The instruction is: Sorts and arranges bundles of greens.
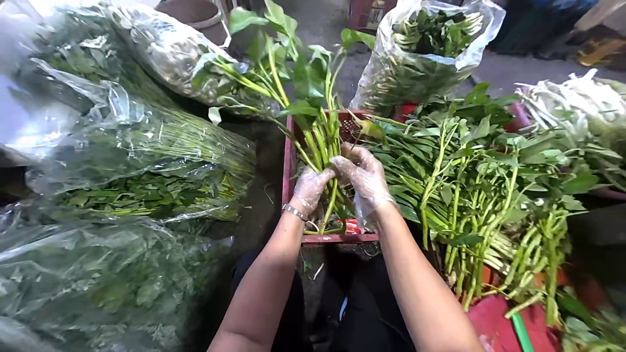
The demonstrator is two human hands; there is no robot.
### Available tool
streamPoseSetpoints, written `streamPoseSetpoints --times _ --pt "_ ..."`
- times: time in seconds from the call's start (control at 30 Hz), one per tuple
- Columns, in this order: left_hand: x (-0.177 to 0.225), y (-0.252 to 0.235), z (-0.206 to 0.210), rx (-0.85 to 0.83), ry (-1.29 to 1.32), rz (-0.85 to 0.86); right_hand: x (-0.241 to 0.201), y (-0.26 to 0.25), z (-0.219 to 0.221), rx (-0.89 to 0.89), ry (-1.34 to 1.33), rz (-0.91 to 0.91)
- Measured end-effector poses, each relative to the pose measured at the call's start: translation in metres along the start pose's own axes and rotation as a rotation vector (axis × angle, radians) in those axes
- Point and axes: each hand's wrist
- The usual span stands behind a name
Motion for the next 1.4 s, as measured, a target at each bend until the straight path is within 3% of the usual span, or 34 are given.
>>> streamPoseSetpoints --times 0.17,0.23,0.3,0.4,0.47,0.6,0.77,0.8,0.9,0.97,1.1,1.3,1.4 --pt "0.001 -0.003 0.009 0.101 0.151 0.001 0.001 -0.001 0.009 0.102 -0.045 -0.018" --pt "0.002 -0.001 0.010 0.135 0.149 0.021 0.008 0.010 0.010 0.156 0.176 -0.193" --pt "0.004 0.007 0.014 0.143 0.085 0.020 0.018 0.015 0.007 0.260 0.429 -0.491" --pt "0.005 0.017 0.012 0.065 -0.157 0.026 0.023 0.024 0.001 0.337 0.674 -0.723" --pt "0.004 0.017 0.009 0.033 -0.183 0.043 0.023 0.032 0.000 0.304 0.743 -0.822" --pt "0.004 -0.015 0.002 0.173 0.071 0.052 0.031 0.076 0.015 0.106 0.707 -0.946" --pt "0.014 -0.018 -0.031 0.063 0.116 0.132 0.004 0.045 -0.049 0.466 0.510 -0.647" --pt "0.015 -0.016 -0.034 0.026 0.174 0.130 0.005 0.031 -0.063 0.416 0.588 -0.528" --pt "0.025 -0.007 -0.028 0.017 0.299 0.093 -0.008 -0.002 -0.076 -0.053 1.048 -0.002" --pt "0.025 -0.005 -0.021 0.011 0.298 0.093 -0.016 -0.002 -0.061 -0.083 0.987 -0.070" --pt "0.010 -0.003 -0.012 0.001 0.202 0.130 -0.015 0.010 0.003 -0.242 0.522 -0.111" --pt "0.018 -0.010 -0.021 0.083 0.042 0.157 -0.003 0.005 0.022 -0.058 0.115 0.016" --pt "0.019 -0.012 -0.021 0.124 -0.030 0.155 -0.017 0.004 0.020 -0.017 0.176 -0.054"
Point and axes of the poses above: each hand's wrist, its own y-axis away from the middle knuckle, its own z-axis out of the palm, x = y × z, and after that the axes turned 13 degrees about y, right-handed
